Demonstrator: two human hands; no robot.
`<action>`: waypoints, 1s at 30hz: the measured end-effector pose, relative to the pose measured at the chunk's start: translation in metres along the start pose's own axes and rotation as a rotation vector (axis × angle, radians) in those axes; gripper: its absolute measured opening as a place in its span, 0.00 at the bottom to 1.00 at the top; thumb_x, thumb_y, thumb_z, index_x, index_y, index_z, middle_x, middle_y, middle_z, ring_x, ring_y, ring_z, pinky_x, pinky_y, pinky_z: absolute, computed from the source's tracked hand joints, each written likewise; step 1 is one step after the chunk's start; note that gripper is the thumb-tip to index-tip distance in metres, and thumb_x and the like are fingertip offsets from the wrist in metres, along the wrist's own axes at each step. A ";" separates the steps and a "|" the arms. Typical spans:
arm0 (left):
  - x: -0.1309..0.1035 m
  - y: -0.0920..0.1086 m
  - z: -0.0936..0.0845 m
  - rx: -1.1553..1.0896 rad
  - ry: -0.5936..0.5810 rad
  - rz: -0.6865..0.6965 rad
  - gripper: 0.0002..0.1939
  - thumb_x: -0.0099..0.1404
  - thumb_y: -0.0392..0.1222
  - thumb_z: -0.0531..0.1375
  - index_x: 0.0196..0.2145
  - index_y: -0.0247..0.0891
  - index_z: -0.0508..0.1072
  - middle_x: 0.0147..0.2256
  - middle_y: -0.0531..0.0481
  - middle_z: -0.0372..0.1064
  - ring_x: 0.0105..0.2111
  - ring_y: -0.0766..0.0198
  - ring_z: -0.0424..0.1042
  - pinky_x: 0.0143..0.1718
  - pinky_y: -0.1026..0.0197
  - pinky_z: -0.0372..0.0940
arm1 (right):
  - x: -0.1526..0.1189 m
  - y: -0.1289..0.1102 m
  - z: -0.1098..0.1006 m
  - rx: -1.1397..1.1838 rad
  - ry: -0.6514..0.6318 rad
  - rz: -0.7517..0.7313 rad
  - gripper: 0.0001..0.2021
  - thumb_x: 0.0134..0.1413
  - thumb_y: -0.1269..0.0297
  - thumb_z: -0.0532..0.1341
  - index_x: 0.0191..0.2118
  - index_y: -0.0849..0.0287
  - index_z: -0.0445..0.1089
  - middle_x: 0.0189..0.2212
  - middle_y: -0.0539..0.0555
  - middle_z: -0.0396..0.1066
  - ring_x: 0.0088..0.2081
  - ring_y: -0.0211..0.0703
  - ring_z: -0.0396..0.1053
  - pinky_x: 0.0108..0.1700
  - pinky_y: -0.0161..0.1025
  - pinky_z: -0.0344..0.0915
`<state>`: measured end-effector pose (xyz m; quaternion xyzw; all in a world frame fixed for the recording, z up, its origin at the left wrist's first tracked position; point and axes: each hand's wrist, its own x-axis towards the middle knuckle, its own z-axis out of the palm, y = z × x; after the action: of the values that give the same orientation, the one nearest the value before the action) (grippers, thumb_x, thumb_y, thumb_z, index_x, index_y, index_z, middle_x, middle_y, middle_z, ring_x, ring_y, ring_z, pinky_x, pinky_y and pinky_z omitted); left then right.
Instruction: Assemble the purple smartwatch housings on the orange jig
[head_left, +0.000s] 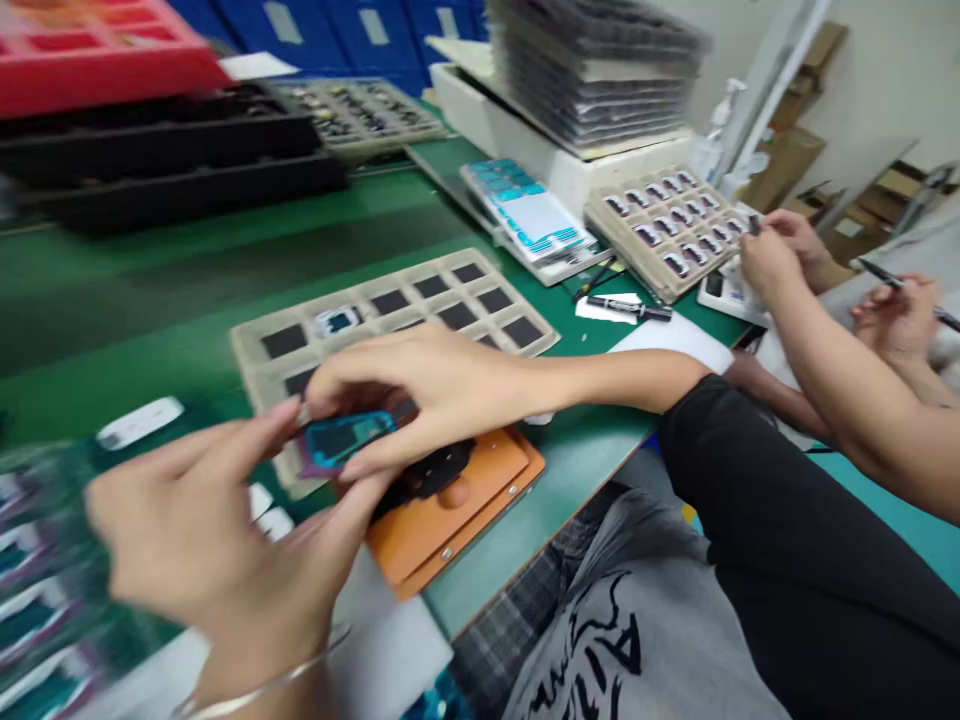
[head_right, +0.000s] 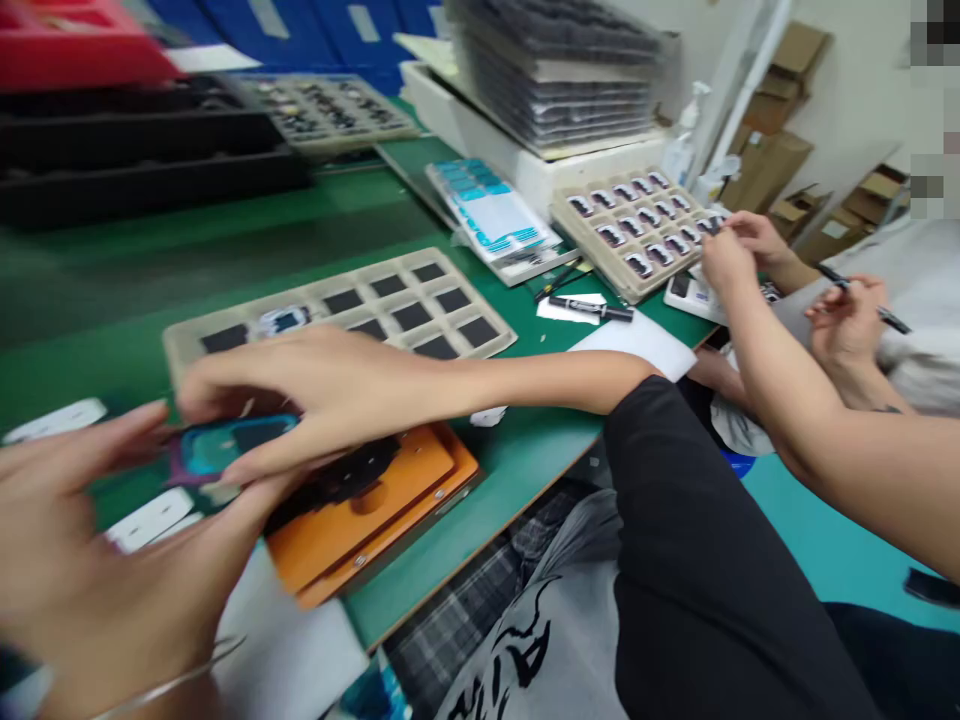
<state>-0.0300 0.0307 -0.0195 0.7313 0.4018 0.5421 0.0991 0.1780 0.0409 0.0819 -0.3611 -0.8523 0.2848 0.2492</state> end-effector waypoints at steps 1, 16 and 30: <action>0.003 0.007 0.000 0.077 0.016 0.088 0.40 0.50 0.51 0.76 0.61 0.54 0.73 0.45 0.44 0.73 0.49 0.40 0.67 0.58 0.34 0.59 | -0.001 -0.001 -0.003 -0.042 -0.034 -0.040 0.15 0.57 0.67 0.67 0.47 0.71 0.73 0.41 0.44 0.75 0.45 0.33 0.71 0.46 0.31 0.63; 0.008 0.037 -0.019 -0.071 -0.787 -0.109 0.62 0.46 0.64 0.75 0.70 0.44 0.49 0.64 0.33 0.58 0.61 0.34 0.64 0.59 0.31 0.66 | -0.012 -0.003 -0.019 -0.594 -0.393 -0.020 0.09 0.55 0.72 0.65 0.43 0.63 0.74 0.35 0.54 0.75 0.38 0.46 0.70 0.37 0.39 0.56; 0.010 0.038 -0.017 -0.043 -0.582 -0.187 0.59 0.41 0.75 0.72 0.62 0.44 0.58 0.62 0.37 0.60 0.62 0.37 0.64 0.61 0.37 0.65 | -0.008 0.001 -0.016 -0.490 -0.452 -0.135 0.07 0.55 0.71 0.68 0.41 0.63 0.76 0.33 0.54 0.76 0.37 0.45 0.69 0.37 0.38 0.56</action>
<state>-0.0257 0.0077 0.0163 0.8136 0.4106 0.3065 0.2749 0.1937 0.0401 0.0907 -0.2809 -0.9510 0.1271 -0.0221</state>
